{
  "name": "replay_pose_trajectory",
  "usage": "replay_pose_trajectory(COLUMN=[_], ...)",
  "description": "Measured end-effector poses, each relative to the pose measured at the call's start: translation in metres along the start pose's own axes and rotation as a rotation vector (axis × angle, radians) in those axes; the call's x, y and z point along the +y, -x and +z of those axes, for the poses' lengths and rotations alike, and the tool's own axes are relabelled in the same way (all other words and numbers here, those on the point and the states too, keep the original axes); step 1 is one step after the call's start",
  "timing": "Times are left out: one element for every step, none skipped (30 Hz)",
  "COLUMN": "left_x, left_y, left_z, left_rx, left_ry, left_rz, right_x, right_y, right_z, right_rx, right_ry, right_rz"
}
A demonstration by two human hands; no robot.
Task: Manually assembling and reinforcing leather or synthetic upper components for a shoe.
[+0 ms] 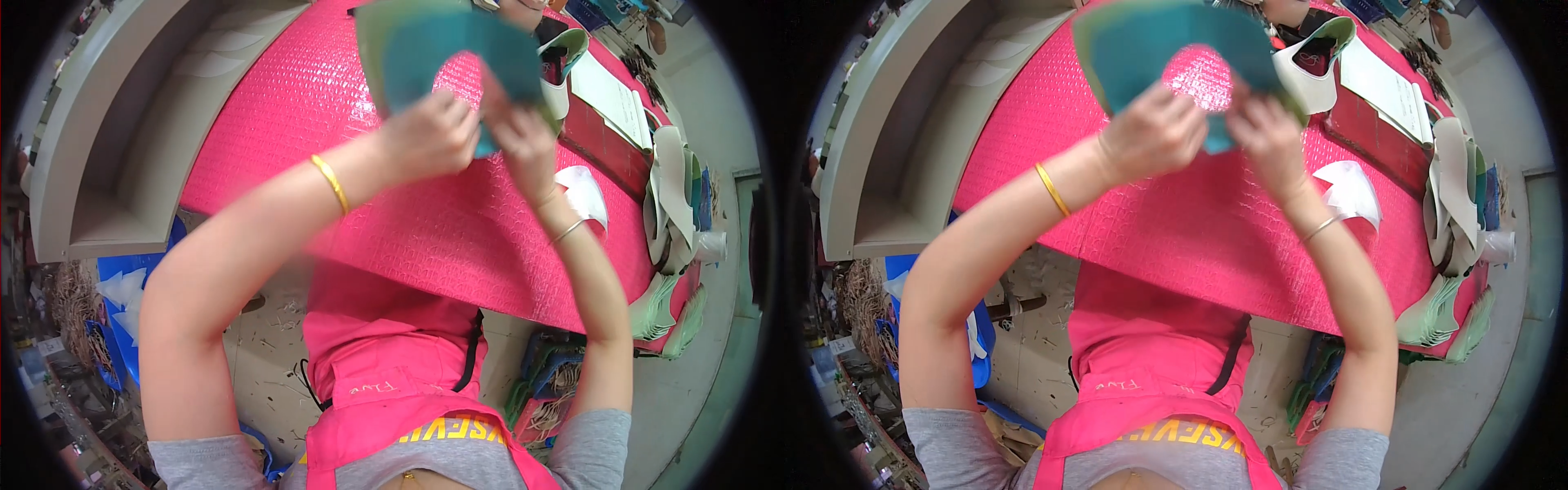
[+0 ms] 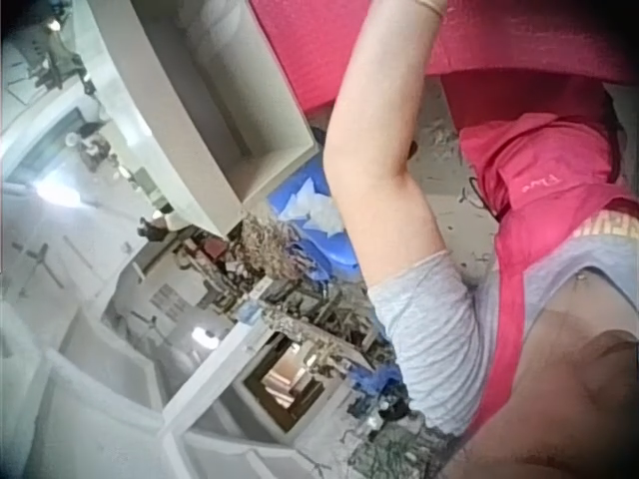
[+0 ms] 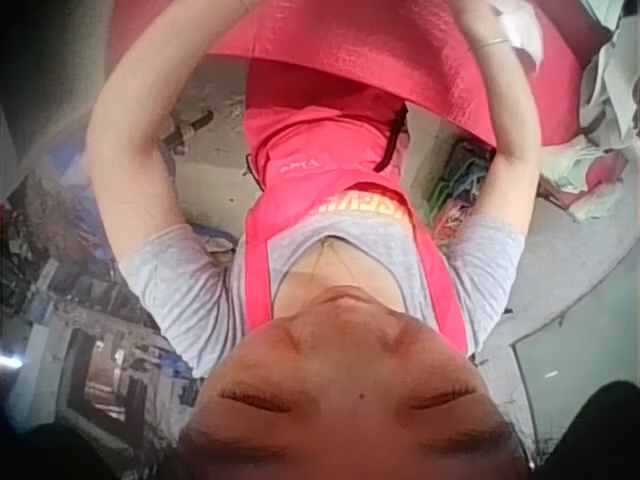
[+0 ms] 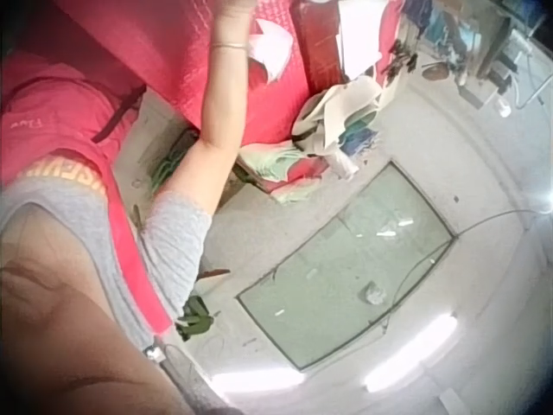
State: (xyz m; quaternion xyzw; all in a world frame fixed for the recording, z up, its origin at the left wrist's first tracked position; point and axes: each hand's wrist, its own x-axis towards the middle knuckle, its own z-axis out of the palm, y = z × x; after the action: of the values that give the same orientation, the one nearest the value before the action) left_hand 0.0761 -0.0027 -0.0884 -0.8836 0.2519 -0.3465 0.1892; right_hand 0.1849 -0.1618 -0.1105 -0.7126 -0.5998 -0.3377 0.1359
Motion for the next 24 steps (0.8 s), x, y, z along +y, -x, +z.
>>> replay_pose_trajectory(left_x=[0.017,0.035,0.053,0.069,0.079,0.082,0.087,0.092,0.094,0.097,0.099,0.101,0.102,0.104,0.106,0.107,0.106,0.105,0.103,0.099,0.094,0.09,0.087,0.086], left_y=[0.018,0.034,0.045,0.053,0.059,0.061,0.061,0.06,0.057,0.055,0.054,0.052,0.051,0.05,0.049,0.05,0.05,0.05,0.05,0.05,0.05,0.048,0.044,0.044], left_z=[0.008,0.012,0.009,0.004,0.002,0.0,-0.002,-0.002,-0.004,-0.005,-0.007,-0.007,-0.005,-0.003,0.0,0.001,0.001,0.0,0.0,-0.001,-0.002,-0.004,-0.007,-0.006], left_rx=[0.022,0.03,-0.01,-0.026,-0.068,-0.105,-0.11,-0.078,-0.049,-0.055,-0.112,-0.167,-0.159,-0.164,-0.143,-0.123,-0.125,-0.115,-0.105,-0.109,-0.147,-0.186,-0.23,-0.233], left_ry=[0.034,0.059,0.114,0.139,0.205,0.27,0.282,0.26,0.227,0.23,0.249,0.266,0.293,0.293,0.293,0.292,0.291,0.322,0.353,0.352,0.377,0.407,0.424,0.43], left_rz=[0.05,0.023,0.037,-0.019,-0.106,-0.186,-0.176,-0.29,-0.41,-0.409,-0.509,-0.611,-0.665,-0.669,-0.71,-0.753,-0.755,-0.777,-0.799,-0.804,-0.791,-0.774,-0.798,-0.792], right_x=[-0.016,-0.031,-0.039,-0.051,-0.055,-0.057,-0.059,-0.06,-0.06,-0.059,-0.058,-0.058,-0.058,-0.057,-0.055,-0.054,-0.054,-0.053,-0.052,-0.049,-0.045,-0.039,-0.032,-0.027], right_y=[0.013,0.027,0.044,0.052,0.056,0.056,0.053,0.049,0.044,0.042,0.04,0.038,0.036,0.037,0.038,0.038,0.036,0.033,0.029,0.023,0.017,0.012,0.007,-0.002], right_z=[0.002,0.007,0.007,0.001,-0.001,-0.002,-0.005,-0.009,-0.011,-0.012,-0.011,-0.011,-0.011,-0.009,-0.008,-0.007,-0.006,-0.005,-0.004,-0.001,0.003,0.005,0.008,0.01], right_rx=[-0.022,-0.023,-0.076,-0.127,-0.192,-0.254,-0.26,-0.318,-0.371,-0.372,-0.412,-0.452,-0.453,-0.454,-0.481,-0.508,-0.509,-0.664,-0.818,-0.818,-0.832,-0.847,-0.812,-0.879], right_ry=[-0.072,-0.087,-0.153,-0.161,-0.138,-0.107,-0.109,-0.104,-0.102,-0.108,-0.104,-0.099,-0.106,-0.111,-0.084,-0.057,-0.06,-0.065,-0.07,-0.075,-0.101,-0.126,-0.307,-0.343], right_rz=[-0.022,-0.017,0.003,0.004,0.007,0.013,0.028,0.021,0.001,0.005,-0.026,-0.061,-0.071,-0.073,-0.109,-0.146,-0.148,-0.08,-0.011,-0.015,0.003,0.027,0.108,0.127])
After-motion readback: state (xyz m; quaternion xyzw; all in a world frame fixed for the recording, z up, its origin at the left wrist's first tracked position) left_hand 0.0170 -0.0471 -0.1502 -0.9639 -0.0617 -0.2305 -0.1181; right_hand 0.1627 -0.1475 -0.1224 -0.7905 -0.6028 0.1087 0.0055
